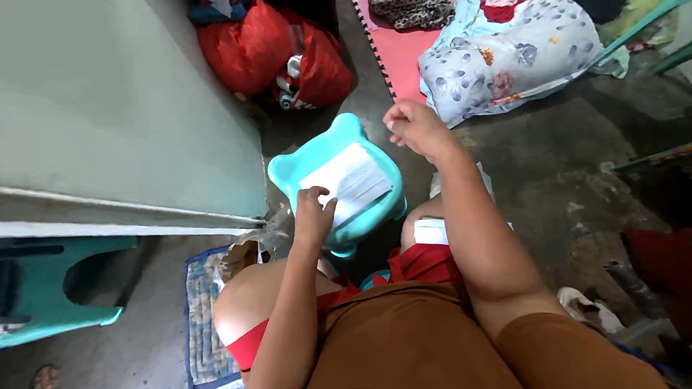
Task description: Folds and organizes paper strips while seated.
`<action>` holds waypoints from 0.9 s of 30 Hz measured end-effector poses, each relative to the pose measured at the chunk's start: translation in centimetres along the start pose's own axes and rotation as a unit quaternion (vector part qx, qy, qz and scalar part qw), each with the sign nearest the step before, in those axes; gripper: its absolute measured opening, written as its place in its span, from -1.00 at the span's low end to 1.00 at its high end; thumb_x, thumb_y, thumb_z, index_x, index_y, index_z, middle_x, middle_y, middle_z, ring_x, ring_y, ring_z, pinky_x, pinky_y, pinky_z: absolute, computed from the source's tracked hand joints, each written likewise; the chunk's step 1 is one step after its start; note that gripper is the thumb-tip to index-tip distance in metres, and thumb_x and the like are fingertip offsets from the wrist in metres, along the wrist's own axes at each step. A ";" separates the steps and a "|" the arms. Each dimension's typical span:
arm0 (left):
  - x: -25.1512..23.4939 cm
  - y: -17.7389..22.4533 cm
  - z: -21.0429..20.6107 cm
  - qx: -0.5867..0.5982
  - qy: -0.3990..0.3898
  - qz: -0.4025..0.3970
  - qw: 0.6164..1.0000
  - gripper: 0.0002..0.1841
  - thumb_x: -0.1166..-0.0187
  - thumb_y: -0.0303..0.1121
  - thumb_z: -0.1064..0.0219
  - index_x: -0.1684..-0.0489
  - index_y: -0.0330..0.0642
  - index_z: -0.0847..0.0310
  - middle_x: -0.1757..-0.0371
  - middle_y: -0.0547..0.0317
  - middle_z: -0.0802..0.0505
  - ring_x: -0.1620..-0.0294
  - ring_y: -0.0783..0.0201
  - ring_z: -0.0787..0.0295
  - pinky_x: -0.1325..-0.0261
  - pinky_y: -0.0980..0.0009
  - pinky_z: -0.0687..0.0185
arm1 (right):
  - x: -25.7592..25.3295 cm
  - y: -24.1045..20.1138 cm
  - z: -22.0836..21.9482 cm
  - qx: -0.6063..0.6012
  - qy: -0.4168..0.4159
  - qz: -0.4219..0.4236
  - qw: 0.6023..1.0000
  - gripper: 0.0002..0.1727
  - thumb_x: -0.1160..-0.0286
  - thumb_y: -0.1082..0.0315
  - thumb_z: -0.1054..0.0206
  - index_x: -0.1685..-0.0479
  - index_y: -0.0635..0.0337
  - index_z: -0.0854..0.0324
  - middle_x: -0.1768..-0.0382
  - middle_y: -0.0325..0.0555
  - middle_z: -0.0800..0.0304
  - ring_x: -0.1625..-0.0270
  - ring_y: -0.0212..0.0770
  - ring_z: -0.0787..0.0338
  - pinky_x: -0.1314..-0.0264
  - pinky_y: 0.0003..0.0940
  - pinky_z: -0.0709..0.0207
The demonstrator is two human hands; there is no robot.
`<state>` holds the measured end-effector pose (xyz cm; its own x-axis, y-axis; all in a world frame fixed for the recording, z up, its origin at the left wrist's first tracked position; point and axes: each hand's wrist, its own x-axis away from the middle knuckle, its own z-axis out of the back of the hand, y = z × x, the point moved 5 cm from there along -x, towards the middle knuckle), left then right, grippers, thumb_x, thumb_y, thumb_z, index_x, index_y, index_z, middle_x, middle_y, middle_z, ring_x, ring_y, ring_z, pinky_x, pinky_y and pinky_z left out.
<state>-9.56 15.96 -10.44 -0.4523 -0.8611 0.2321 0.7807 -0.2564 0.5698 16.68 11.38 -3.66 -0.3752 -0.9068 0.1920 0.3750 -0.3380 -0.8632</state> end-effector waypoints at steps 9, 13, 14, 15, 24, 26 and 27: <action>5.4 11.8 -9.1 0.052 -0.211 -0.309 0.926 -0.33 -0.50 0.14 -0.41 -0.39 -0.25 -0.57 -0.26 -0.07 -0.76 -0.24 0.11 -0.75 -0.28 0.11 -0.72 | 14.6 0.9 14.6 -0.013 0.169 0.298 0.939 -0.67 -0.68 0.38 -0.14 -0.23 0.45 -0.57 -0.07 0.04 -0.73 -0.03 -0.29 -0.77 -0.07 -0.36 -0.74; 4.9 12.3 -9.1 0.022 -0.204 -0.303 0.931 -0.28 -0.36 0.22 -0.46 -0.20 -0.29 -0.59 0.05 0.06 -0.82 0.10 0.28 -0.79 -0.01 0.25 -0.77 | 20.9 16.7 19.3 -0.074 0.340 0.061 0.935 -0.64 -0.68 0.38 -0.13 -0.31 0.43 -0.49 -0.01 0.00 -0.75 0.04 -0.29 -0.80 -0.08 -0.27 -0.75; 5.0 12.6 -9.1 0.009 -0.210 -0.301 0.930 -0.30 -0.35 0.22 -0.45 -0.17 -0.27 -0.58 0.11 0.11 -0.83 0.15 0.34 -0.79 0.02 0.30 -0.77 | 22.4 21.1 19.0 -0.085 0.376 -0.012 0.923 -0.63 -0.69 0.38 -0.13 -0.35 0.42 -0.48 -0.02 0.02 -0.74 0.06 -0.29 -0.78 -0.07 -0.29 -0.73; 5.2 13.0 -9.1 0.002 -0.213 -0.308 0.927 -0.32 -0.37 0.23 -0.43 -0.14 -0.24 -0.58 0.16 0.17 -0.82 0.19 0.39 -0.77 0.07 0.37 -0.75 | 23.8 25.1 18.1 -0.105 0.408 -0.082 0.903 -0.63 -0.71 0.39 -0.13 -0.37 0.42 -0.47 0.00 0.05 -0.76 0.10 -0.29 -0.79 -0.02 -0.30 -0.72; 6.8 16.4 -10.5 0.017 -0.189 -0.410 0.892 -0.51 -0.62 0.21 -0.25 0.22 -0.09 -0.68 0.33 0.27 -0.71 0.31 0.56 -0.60 0.23 0.66 -0.54 | 21.0 42.8 0.5 -0.365 0.177 -0.479 0.778 -0.64 -0.85 0.34 -0.05 -0.44 0.33 -0.50 -0.08 0.12 -0.70 0.09 -0.17 -0.70 0.01 -0.27 -0.60; 6.7 16.5 -10.5 0.010 -0.191 -0.405 0.894 -0.52 -0.62 0.21 -0.25 0.23 -0.08 -0.67 0.34 0.29 -0.70 0.32 0.58 -0.58 0.25 0.69 -0.52 | 19.6 44.2 -1.5 -0.383 0.210 -0.492 0.753 -0.61 -0.83 0.41 -0.06 -0.52 0.35 -0.41 -0.20 0.22 -0.62 0.00 -0.08 -0.70 -0.07 -0.20 -0.61; 6.6 16.5 -10.5 0.010 -0.193 -0.402 0.895 -0.51 -0.62 0.22 -0.26 0.23 -0.07 -0.66 0.35 0.30 -0.69 0.33 0.59 -0.57 0.26 0.69 -0.51 | 19.0 44.7 -2.0 -0.377 0.235 -0.495 0.746 -0.58 -0.80 0.45 -0.08 -0.57 0.36 -0.35 -0.33 0.32 -0.57 -0.12 0.03 -0.71 -0.15 -0.11 -0.61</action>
<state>4.82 1.40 -7.80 -0.9827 -0.1852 -0.0060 0.1303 -0.7136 0.6883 24.58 -20.49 -39.55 -0.4744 -0.0571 0.8785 -0.8016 -0.3846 -0.4578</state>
